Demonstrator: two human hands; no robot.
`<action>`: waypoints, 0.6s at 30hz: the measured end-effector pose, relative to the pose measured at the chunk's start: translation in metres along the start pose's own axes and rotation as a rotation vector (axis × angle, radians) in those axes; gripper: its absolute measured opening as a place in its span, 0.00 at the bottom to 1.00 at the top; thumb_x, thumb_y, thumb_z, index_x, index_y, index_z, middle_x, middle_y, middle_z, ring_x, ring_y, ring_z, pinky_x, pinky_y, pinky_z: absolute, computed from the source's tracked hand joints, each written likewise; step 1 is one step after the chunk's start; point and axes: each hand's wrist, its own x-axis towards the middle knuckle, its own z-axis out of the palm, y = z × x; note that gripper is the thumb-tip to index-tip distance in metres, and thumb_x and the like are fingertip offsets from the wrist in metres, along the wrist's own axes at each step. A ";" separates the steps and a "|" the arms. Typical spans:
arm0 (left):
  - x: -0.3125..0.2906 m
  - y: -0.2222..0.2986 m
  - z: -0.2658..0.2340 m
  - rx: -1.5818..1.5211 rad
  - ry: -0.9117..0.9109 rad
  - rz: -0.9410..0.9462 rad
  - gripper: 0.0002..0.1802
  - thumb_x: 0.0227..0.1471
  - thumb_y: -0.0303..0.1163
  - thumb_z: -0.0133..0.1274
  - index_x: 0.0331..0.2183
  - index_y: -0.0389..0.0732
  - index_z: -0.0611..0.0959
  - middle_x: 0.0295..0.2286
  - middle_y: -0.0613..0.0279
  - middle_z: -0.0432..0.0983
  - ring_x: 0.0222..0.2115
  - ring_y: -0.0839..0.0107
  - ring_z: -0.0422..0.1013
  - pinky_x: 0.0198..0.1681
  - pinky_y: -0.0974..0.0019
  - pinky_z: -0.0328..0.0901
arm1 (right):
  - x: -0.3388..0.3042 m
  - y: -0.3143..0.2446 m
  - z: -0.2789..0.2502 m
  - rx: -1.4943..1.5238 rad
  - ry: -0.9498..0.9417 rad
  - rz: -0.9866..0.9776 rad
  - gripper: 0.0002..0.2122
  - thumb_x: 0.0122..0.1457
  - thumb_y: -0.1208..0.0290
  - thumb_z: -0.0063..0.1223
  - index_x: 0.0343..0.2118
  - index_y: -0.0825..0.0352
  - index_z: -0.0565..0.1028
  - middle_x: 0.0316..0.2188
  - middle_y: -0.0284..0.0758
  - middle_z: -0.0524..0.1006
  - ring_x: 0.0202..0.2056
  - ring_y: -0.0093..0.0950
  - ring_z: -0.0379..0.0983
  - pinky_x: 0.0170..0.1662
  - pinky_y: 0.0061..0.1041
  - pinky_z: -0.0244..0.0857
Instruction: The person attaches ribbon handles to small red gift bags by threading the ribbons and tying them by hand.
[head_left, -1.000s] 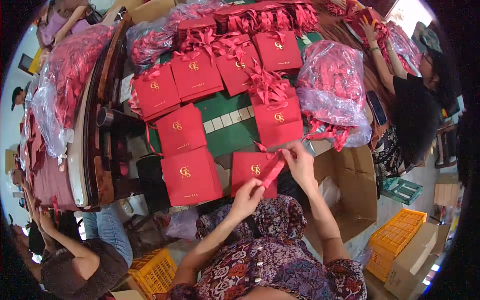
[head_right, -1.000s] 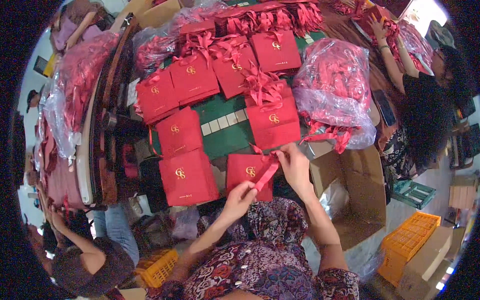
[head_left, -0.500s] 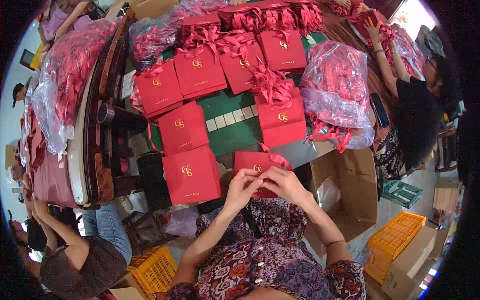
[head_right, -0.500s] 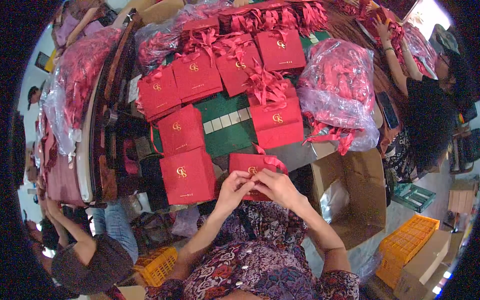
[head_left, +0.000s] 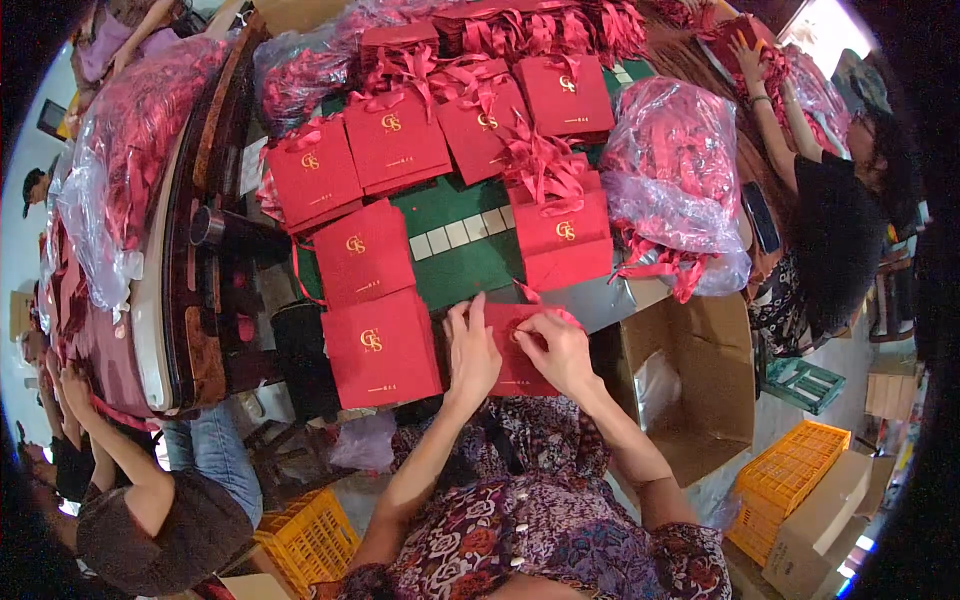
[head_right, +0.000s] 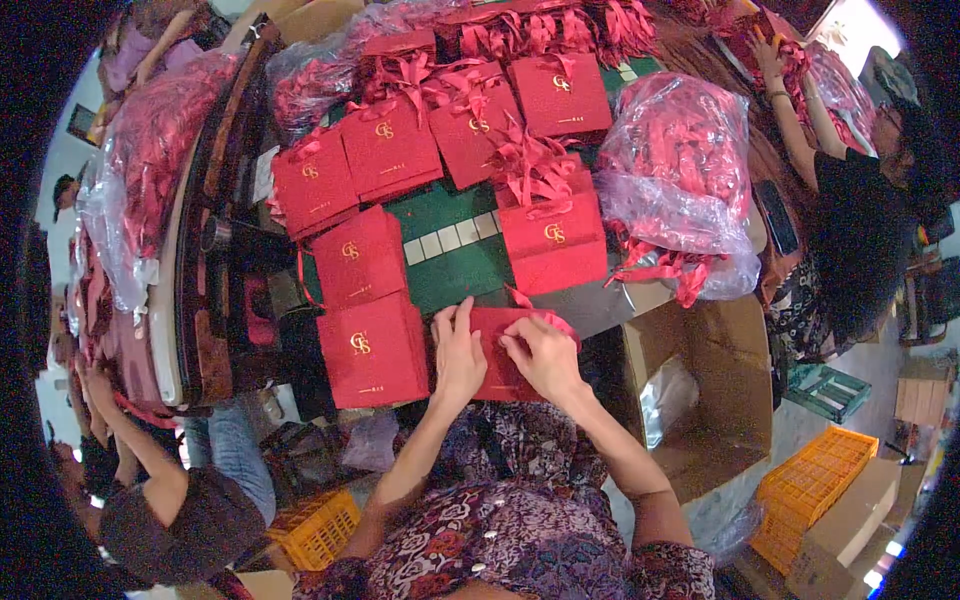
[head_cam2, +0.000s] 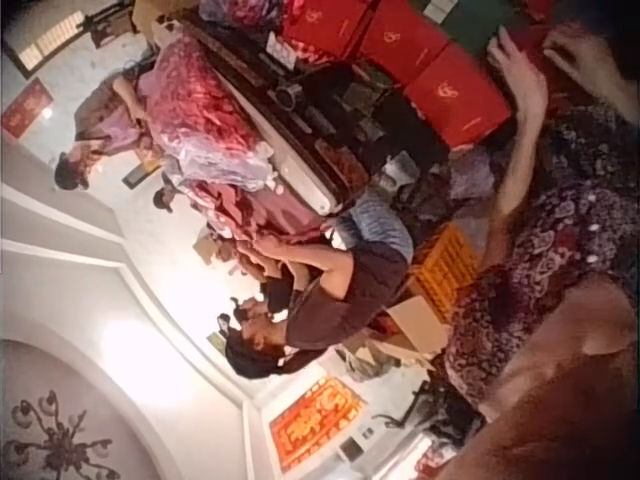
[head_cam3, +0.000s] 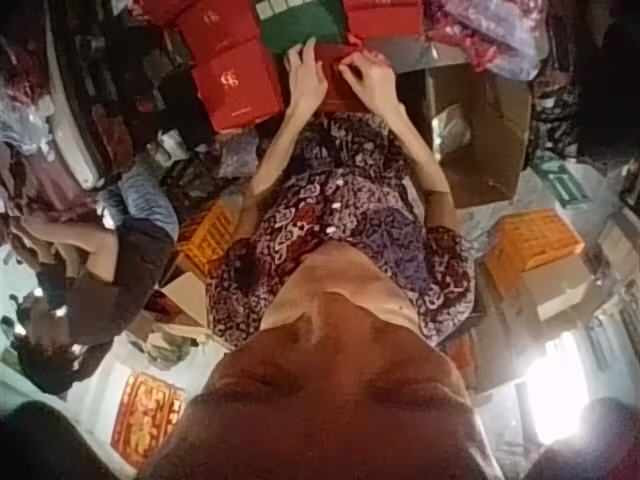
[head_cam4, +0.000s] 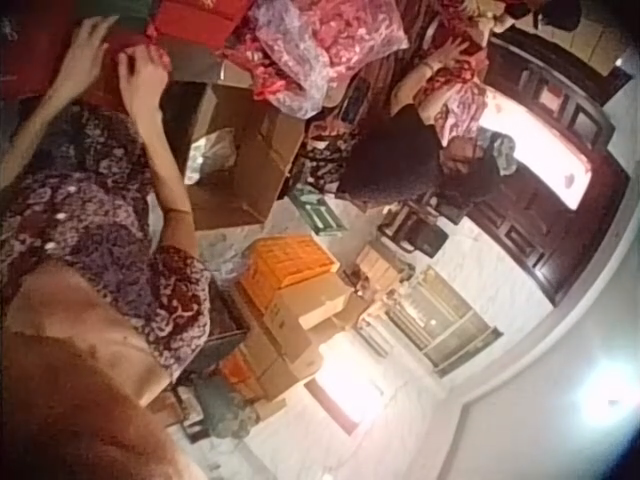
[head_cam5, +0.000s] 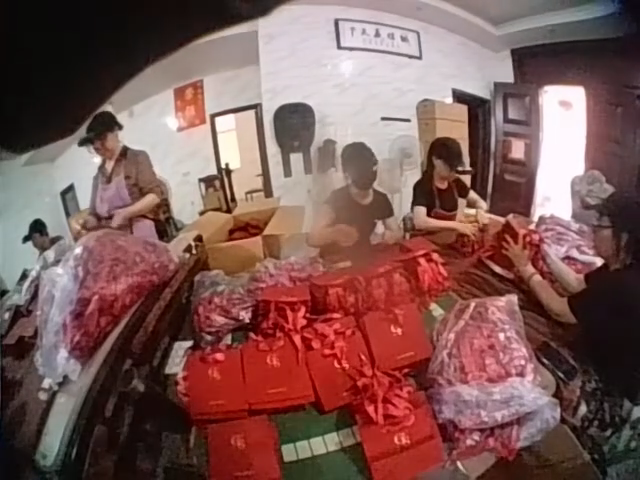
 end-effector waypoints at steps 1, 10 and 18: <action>0.001 -0.002 0.001 0.008 -0.068 -0.008 0.25 0.53 0.21 0.52 0.54 0.34 0.70 0.46 0.41 0.63 0.48 0.42 0.64 0.51 0.48 0.62 | 0.002 0.000 0.003 -0.003 0.002 0.019 0.05 0.54 0.71 0.61 0.30 0.66 0.76 0.28 0.39 0.78 0.30 0.41 0.77 0.33 0.37 0.71; -0.004 0.000 0.003 0.025 -0.076 0.097 0.17 0.50 0.24 0.56 0.45 0.38 0.77 0.43 0.47 0.67 0.41 0.45 0.70 0.42 0.51 0.69 | -0.003 0.007 0.015 -0.053 0.048 0.099 0.05 0.52 0.73 0.61 0.29 0.66 0.76 0.27 0.40 0.77 0.29 0.42 0.76 0.32 0.38 0.70; 0.002 0.005 -0.001 -0.080 -0.136 0.111 0.11 0.50 0.22 0.54 0.39 0.37 0.76 0.38 0.50 0.70 0.39 0.48 0.70 0.42 0.51 0.67 | -0.008 0.009 0.012 -0.034 0.002 0.139 0.06 0.51 0.71 0.62 0.28 0.67 0.76 0.25 0.42 0.78 0.28 0.42 0.77 0.31 0.38 0.70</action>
